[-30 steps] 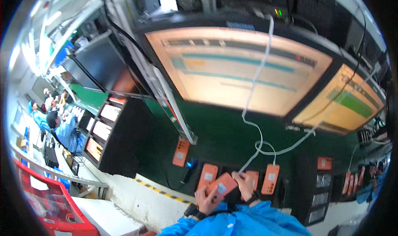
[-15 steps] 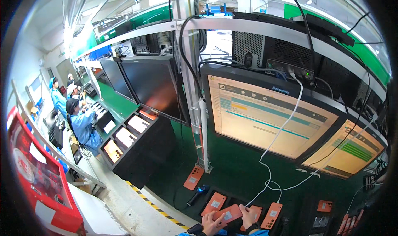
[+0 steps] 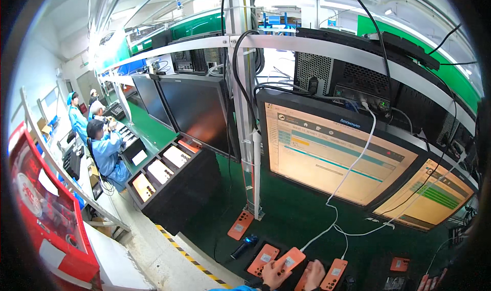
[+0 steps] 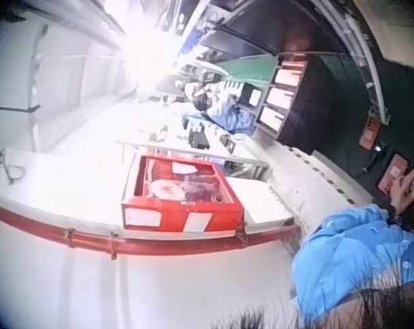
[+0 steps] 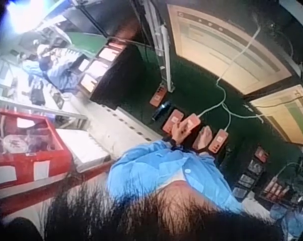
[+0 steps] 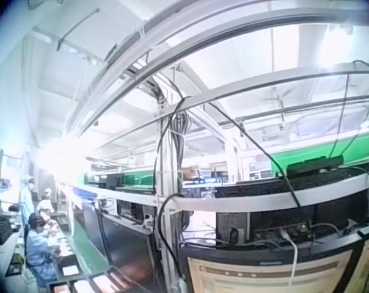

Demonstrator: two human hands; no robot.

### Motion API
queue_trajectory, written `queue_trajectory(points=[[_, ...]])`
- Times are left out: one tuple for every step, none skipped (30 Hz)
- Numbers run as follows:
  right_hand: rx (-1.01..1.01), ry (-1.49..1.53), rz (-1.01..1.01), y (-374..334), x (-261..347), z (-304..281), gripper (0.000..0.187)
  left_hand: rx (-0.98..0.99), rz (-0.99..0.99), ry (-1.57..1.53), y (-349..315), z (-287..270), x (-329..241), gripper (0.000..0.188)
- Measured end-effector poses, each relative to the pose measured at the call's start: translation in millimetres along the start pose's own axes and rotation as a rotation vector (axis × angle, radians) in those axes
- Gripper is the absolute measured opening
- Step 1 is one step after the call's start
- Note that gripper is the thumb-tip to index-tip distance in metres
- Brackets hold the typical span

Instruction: Testing and scanning electronic devices at a workstation in a manufacturing facility.

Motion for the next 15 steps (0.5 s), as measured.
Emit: queue_trajectory(points=[[-0.013,-0.003,0.012,9.4,-14.7,-9.2,0.032,0.073,-0.142,-0.076,8.4,12.3,11.8,0.060],[-0.125,0.050,0.139,17.9,-42.1,-26.1,0.035,0.149,-0.287,-0.151,10.9,28.6,24.4,0.064],[-0.240,0.101,0.267,20.0,-67.1,-43.6,0.038,-0.010,-0.125,-0.016,8.7,34.5,18.6,0.061],[-0.362,0.150,0.395,15.3,-65.2,-67.8,0.041,0.017,-0.115,-0.026,2.2,53.1,36.0,0.061],[-0.371,0.137,0.219,16.1,-40.6,-93.7,0.039,0.071,-0.183,0.054,-3.8,73.0,60.4,0.062],[-0.369,0.129,0.215,18.5,-47.9,-94.5,0.039,0.095,-0.271,0.140,-11.2,84.6,75.1,0.063],[-0.431,-0.069,0.218,17.6,-62.1,-102.9,0.041,0.168,-0.248,0.169,-6.6,78.2,57.7,0.062],[-0.482,-0.267,0.216,21.3,-71.1,-110.3,0.043,0.135,-0.141,0.123,-11.6,78.9,64.9,0.063],[-0.554,-0.375,0.212,19.9,-77.7,-110.2,0.047,0.126,-0.135,0.100,-13.7,75.0,69.0,0.062],[-0.482,-0.348,0.240,26.7,-69.9,-114.9,0.052,0.126,-0.108,0.100,-14.0,72.0,71.3,0.063],[-0.398,-0.298,0.267,32.2,-72.9,-115.7,0.053,0.150,-0.069,0.339,-2.5,34.8,14.6,0.055],[-0.396,-0.313,0.196,36.3,-86.4,-103.2,0.053,-0.026,0.196,0.318,-8.8,22.5,9.2,0.058],[-0.311,-0.411,0.230,40.9,-83.1,-99.2,0.050,0.034,0.192,0.288,-14.4,22.5,21.3,0.059],[-0.217,-0.498,0.265,48.8,-75.1,-94.7,0.048,0.094,0.187,0.269,-16.0,20.7,29.4,0.060],[-0.216,-0.489,0.280,52.5,-74.3,-95.4,0.048,0.106,0.194,0.279,-16.3,18.4,32.5,0.060]])
Point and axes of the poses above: each hand's wrist, its own y-axis towards the middle knuckle, its own z-axis out of the palm, x = y × z, the point moved 8 cm from there along y, towards the middle knuckle, and after that the axes turned 9 degrees about -y, right-handed, at the moved point
